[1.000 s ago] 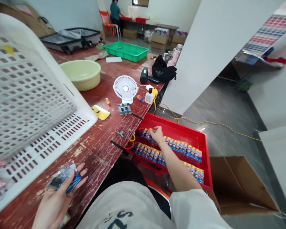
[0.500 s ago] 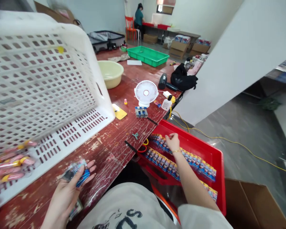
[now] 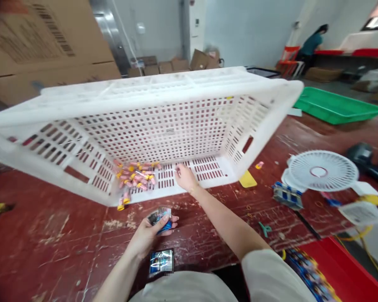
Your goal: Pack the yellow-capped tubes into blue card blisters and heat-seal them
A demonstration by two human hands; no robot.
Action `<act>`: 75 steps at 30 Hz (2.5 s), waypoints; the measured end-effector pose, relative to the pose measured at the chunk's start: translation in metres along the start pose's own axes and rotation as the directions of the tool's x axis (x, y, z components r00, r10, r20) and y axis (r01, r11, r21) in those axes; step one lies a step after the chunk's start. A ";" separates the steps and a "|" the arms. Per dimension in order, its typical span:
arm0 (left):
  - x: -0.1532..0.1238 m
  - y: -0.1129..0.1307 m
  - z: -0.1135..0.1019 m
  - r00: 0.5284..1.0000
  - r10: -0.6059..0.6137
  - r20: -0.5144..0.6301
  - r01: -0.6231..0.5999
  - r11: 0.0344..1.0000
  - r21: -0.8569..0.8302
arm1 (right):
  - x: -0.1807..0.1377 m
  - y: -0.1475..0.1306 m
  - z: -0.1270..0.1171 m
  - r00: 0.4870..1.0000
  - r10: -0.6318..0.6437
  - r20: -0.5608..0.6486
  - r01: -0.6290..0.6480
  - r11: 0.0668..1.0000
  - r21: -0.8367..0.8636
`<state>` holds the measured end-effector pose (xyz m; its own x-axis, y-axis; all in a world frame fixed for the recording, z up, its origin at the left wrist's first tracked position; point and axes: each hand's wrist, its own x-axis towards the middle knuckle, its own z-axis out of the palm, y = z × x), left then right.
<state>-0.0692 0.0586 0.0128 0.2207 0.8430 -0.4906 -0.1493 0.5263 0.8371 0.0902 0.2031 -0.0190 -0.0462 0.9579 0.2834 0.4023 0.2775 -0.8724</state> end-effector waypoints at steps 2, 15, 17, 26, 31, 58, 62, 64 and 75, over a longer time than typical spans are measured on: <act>-0.003 -0.001 -0.008 0.997 0.007 -0.081 -0.011 0.998 -0.055 | 0.038 -0.006 0.043 0.998 -0.024 0.050 0.022 0.999 0.040; 0.018 -0.004 -0.023 0.995 -0.027 -0.095 0.014 0.991 -0.131 | -0.044 -0.033 0.001 0.932 0.151 0.328 -0.327 0.740 0.588; 0.022 -0.004 -0.015 0.998 -0.013 -0.064 0.003 0.988 -0.155 | -0.065 -0.047 -0.021 0.959 0.099 0.267 -0.245 0.767 0.594; 0.021 -0.007 -0.001 0.996 0.040 -0.079 -0.053 0.985 -0.163 | -0.081 -0.063 -0.046 0.970 -0.142 0.198 0.090 0.964 0.252; 0.017 -0.007 0.003 0.997 0.044 -0.057 -0.053 0.986 -0.157 | -0.077 -0.054 -0.041 0.943 0.036 0.330 -0.171 0.905 0.390; 0.011 0.004 0.032 0.999 -0.009 0.045 0.022 0.954 -0.298 | -0.129 -0.040 -0.018 0.997 -0.038 0.071 0.010 0.935 0.354; 0.015 0.000 0.035 0.999 0.005 0.040 0.005 0.970 -0.242 | -0.130 -0.040 -0.028 0.990 0.131 0.060 -0.143 0.868 0.476; 0.015 -0.003 0.039 0.994 -0.032 0.101 0.050 0.983 -0.177 | -0.136 -0.033 -0.042 0.966 0.259 -0.023 -0.205 0.813 0.546; 0.034 -0.022 0.048 0.952 -0.179 0.248 0.165 0.983 0.078 | -0.346 0.075 -0.282 0.216 0.585 -0.782 -0.683 0.663 0.307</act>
<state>-0.0118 0.0704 -0.0112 0.4759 0.6806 -0.5571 -0.0352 0.6476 0.7612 0.3943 -0.1281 -0.0704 0.9403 0.3114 -0.1374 0.0175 -0.4473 -0.8942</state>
